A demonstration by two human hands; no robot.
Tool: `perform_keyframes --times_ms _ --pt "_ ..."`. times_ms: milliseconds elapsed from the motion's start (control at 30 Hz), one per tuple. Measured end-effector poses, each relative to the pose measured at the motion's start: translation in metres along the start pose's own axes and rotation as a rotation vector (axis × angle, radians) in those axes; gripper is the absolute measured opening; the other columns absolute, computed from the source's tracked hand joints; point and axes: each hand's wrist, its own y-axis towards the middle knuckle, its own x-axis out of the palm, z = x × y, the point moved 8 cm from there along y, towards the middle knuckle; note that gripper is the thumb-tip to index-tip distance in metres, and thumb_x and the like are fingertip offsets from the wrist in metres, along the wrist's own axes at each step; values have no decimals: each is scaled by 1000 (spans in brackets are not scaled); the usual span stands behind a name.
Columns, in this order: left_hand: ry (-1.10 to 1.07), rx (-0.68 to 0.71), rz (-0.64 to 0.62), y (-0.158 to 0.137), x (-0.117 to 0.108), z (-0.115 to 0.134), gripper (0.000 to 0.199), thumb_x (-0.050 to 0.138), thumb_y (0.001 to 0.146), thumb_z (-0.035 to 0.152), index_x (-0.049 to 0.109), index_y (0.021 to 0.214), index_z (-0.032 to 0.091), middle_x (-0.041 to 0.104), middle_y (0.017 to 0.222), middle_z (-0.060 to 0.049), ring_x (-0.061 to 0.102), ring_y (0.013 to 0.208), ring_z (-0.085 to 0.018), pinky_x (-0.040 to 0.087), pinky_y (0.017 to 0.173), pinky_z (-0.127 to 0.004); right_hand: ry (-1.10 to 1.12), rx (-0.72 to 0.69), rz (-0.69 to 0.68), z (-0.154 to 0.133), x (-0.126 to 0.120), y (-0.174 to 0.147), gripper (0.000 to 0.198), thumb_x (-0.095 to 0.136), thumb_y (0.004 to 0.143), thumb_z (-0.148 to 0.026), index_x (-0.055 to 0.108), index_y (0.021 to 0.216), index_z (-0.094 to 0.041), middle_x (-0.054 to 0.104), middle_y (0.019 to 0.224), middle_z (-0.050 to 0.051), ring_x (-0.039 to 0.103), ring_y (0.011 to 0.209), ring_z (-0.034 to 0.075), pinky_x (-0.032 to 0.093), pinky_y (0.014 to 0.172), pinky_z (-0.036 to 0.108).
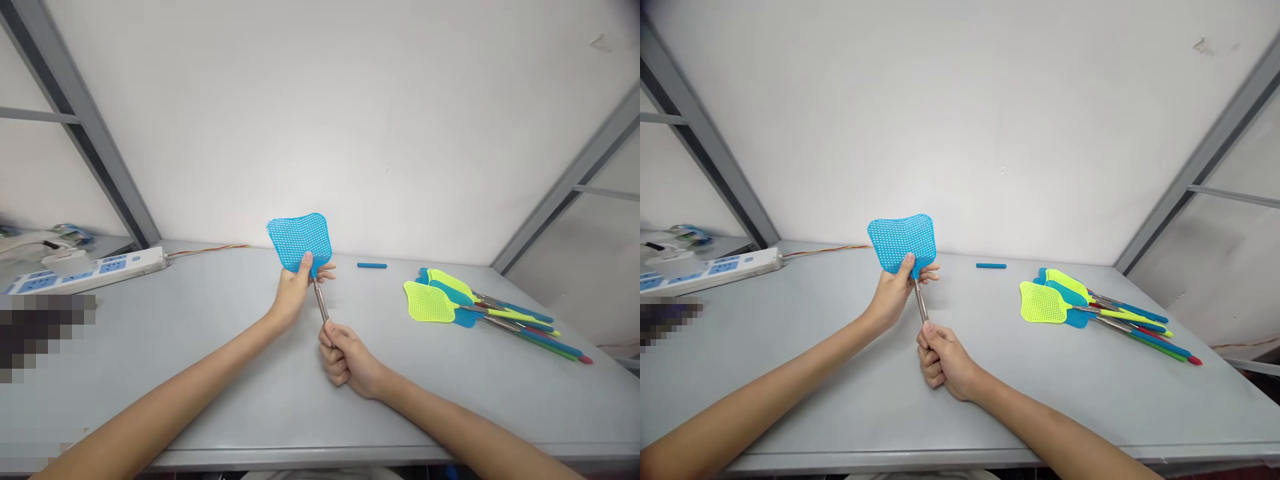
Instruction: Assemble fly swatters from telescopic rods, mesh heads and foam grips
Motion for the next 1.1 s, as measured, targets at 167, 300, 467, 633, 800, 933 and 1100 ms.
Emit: perform_keyframes --times_ms 167,300,467,633,800,933,1100 --pt "18 -7 44 2 3 -21 41 40 77 47 54 82 8 64 85 -15 61 67 -18 41 62 -28 83 67 -31 4 -3 -2 37 42 75 -51 31 60 -19 16 43 -10 7 33 2 6 29 13" --pt "-19 -37 84 1 -1 -35 42 41 76 48 53 74 8 64 84 -16 61 67 -18 42 64 -28 125 115 -34 6 -7 -2 34 42 76 -48 31 61 -19 15 42 -10 6 33 2 6 28 13" --pt "-96 -84 98 0 1 -46 40 41 76 48 53 74 10 64 87 -15 62 70 -18 41 65 -28 185 161 -59 10 -12 0 32 42 77 -45 32 60 -19 15 42 -10 5 33 3 5 27 12" --pt "-117 -123 120 -1 4 -48 40 40 77 47 54 75 9 63 88 -14 62 70 -17 41 63 -26 229 160 -98 10 -12 0 31 40 79 -42 32 60 -19 15 43 -10 6 32 3 6 27 13" --pt "-196 -148 134 -4 4 -52 34 42 79 41 53 82 9 63 89 -12 61 71 -16 41 63 -24 286 185 -136 11 -14 1 30 37 81 -40 34 61 -18 15 43 -9 6 32 3 6 26 13" --pt "-226 -188 145 -5 3 -57 32 41 80 39 53 85 10 62 92 -13 61 74 -15 41 63 -24 297 199 -145 12 -16 2 29 36 82 -39 34 61 -18 15 43 -9 5 32 3 6 26 13" --pt "-254 -211 97 -8 1 -51 32 43 79 39 54 88 11 61 97 -12 60 76 -15 41 64 -23 209 191 -115 9 -13 1 30 38 80 -41 34 61 -18 16 43 -9 6 33 3 6 27 13"
